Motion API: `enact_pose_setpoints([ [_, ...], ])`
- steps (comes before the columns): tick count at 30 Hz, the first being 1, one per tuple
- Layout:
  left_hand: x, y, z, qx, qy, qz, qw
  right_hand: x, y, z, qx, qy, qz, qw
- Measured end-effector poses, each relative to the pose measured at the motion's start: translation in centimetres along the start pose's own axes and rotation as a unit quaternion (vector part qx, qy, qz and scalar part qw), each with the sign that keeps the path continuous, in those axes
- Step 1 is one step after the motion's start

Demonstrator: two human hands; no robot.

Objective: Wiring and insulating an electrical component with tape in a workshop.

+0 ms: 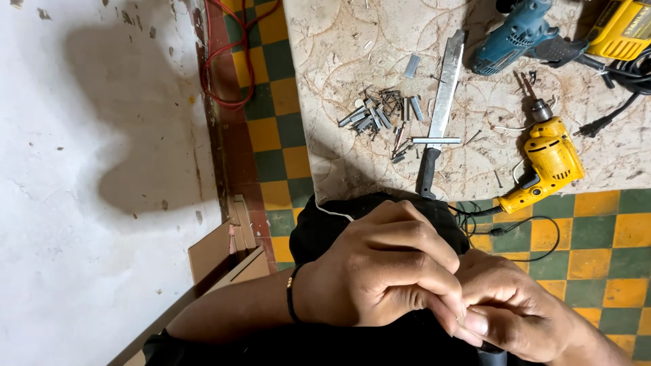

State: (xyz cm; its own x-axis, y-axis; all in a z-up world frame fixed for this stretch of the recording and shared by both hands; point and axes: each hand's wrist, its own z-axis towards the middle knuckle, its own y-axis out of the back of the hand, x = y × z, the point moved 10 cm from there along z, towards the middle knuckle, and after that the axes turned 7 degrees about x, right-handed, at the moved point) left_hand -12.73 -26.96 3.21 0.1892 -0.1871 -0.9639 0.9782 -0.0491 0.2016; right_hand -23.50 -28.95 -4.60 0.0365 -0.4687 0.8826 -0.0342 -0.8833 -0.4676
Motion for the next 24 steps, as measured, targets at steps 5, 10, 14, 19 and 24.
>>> enact_pose_setpoints([
  [5, 0.3, 0.1, 0.1, -0.008, 0.003, 0.000, 1.000, -0.6, 1.0, -0.6, -0.040, -0.026, -0.005, 0.999],
  [10, 0.5, -0.3, 0.3, 0.005, 0.002, 0.011, 1.000, -1.2, 1.5, -1.3, -0.053, -0.040, -0.048, 0.997],
  [14, 1.5, -0.8, 0.6, 0.003, 0.000, -0.002, 1.000, -1.2, 1.3, -1.1, -0.066, -0.031, -0.019, 0.997],
  [19, 6.1, -0.9, -1.2, -0.228, -0.007, -0.107, 0.968, 1.6, 4.1, -2.6, -0.349, 0.127, 0.005, 0.928],
  [24, 1.2, -2.7, -1.9, -0.170, -0.055, 0.089, 0.980, 2.7, 3.4, -3.6, -0.438, 0.209, -0.064, 0.872],
])
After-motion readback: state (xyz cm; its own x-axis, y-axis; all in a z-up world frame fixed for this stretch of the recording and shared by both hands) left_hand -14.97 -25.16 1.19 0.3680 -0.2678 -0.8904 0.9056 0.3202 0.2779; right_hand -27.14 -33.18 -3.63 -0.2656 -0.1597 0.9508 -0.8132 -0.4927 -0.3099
